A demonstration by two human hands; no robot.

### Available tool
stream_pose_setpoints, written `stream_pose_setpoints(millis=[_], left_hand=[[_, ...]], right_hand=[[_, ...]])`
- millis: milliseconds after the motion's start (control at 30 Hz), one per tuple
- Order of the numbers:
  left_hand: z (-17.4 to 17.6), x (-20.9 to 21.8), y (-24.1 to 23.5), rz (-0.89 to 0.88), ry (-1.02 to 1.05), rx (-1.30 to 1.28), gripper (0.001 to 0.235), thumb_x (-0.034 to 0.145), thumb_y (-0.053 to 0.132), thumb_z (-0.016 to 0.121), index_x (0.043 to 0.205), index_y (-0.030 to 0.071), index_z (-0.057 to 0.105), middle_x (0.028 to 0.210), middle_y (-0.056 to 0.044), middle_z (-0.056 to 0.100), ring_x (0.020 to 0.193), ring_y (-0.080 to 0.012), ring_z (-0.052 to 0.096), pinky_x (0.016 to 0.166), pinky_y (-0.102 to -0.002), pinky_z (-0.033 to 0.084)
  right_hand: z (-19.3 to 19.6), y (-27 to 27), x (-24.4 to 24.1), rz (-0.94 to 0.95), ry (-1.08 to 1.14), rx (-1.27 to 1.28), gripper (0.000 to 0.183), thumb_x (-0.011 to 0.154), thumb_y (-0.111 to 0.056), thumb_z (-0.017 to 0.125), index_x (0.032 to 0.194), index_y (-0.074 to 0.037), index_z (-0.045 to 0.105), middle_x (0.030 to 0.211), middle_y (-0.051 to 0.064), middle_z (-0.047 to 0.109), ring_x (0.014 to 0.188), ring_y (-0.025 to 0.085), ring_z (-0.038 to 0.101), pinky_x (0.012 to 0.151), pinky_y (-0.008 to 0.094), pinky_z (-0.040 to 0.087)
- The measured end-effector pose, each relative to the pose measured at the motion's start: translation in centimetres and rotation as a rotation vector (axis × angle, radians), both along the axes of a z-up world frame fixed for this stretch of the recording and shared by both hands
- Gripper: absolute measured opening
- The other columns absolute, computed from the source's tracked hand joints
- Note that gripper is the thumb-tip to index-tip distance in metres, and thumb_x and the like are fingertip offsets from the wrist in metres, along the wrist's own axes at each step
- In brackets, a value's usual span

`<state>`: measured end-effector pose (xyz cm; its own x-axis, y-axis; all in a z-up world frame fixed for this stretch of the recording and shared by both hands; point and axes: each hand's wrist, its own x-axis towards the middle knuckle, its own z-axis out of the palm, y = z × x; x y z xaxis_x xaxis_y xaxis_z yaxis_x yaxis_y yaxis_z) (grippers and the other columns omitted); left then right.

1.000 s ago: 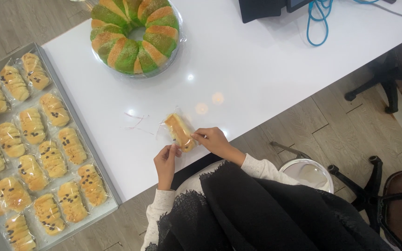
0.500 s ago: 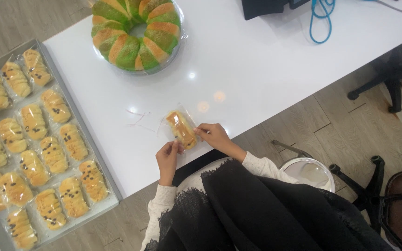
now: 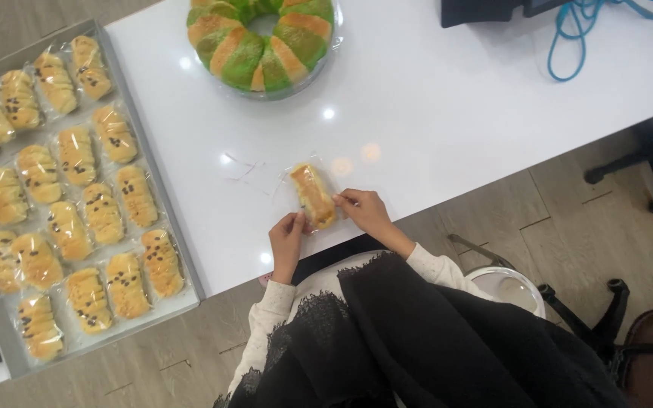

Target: The person places small, rectangular pastries into clear plastic bags and seals them. They then arrange the packaged pastries onto a metal tray. A large, round, multi-colored cake is visible on the table but is not handled.

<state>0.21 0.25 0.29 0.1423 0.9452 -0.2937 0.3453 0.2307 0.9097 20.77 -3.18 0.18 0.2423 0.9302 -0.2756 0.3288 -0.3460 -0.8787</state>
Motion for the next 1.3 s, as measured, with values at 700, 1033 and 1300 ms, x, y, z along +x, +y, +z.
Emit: stream_pose_setpoints(millis=[700, 1033, 1300], left_hand=[[-0.1, 0.8, 1.0, 0.072, 0.170, -0.077, 0.027, 0.098, 0.022, 0.068, 0.104, -0.004, 0.073, 0.080, -0.019, 0.072, 0.057, -0.0204, 0.065, 0.060, -0.029, 0.049], [1.7, 1.0, 1.9, 0.050, 0.138, -0.143, 0.038, 0.095, 0.024, 0.071, 0.123, -0.002, 0.069, 0.096, -0.020, 0.073, 0.059, -0.0184, 0.070, 0.061, -0.029, 0.052], [4.5, 2.2, 2.7, 0.028, 0.253, -0.154, 0.059, 0.090, 0.050, 0.074, 0.123, 0.000, 0.071, 0.108, -0.022, 0.073, 0.099, -0.0337, 0.073, 0.082, -0.037, 0.057]], right_hand=[[-1.1, 1.9, 0.7, -0.015, 0.046, -0.227, 0.044, 0.094, -0.047, 0.065, 0.071, -0.011, 0.076, 0.048, 0.005, 0.066, 0.052, 0.019, 0.068, 0.056, 0.026, 0.043], [-3.5, 3.0, 1.5, -0.043, 0.189, -0.345, 0.049, 0.092, -0.048, 0.068, 0.074, -0.003, 0.074, 0.050, 0.010, 0.066, 0.050, 0.018, 0.068, 0.049, 0.025, 0.042], [-0.9, 3.5, 1.4, -0.052, 0.282, -0.368, 0.057, 0.094, -0.049, 0.065, 0.078, 0.005, 0.072, 0.048, 0.014, 0.062, 0.042, 0.020, 0.066, 0.032, 0.022, 0.038]])
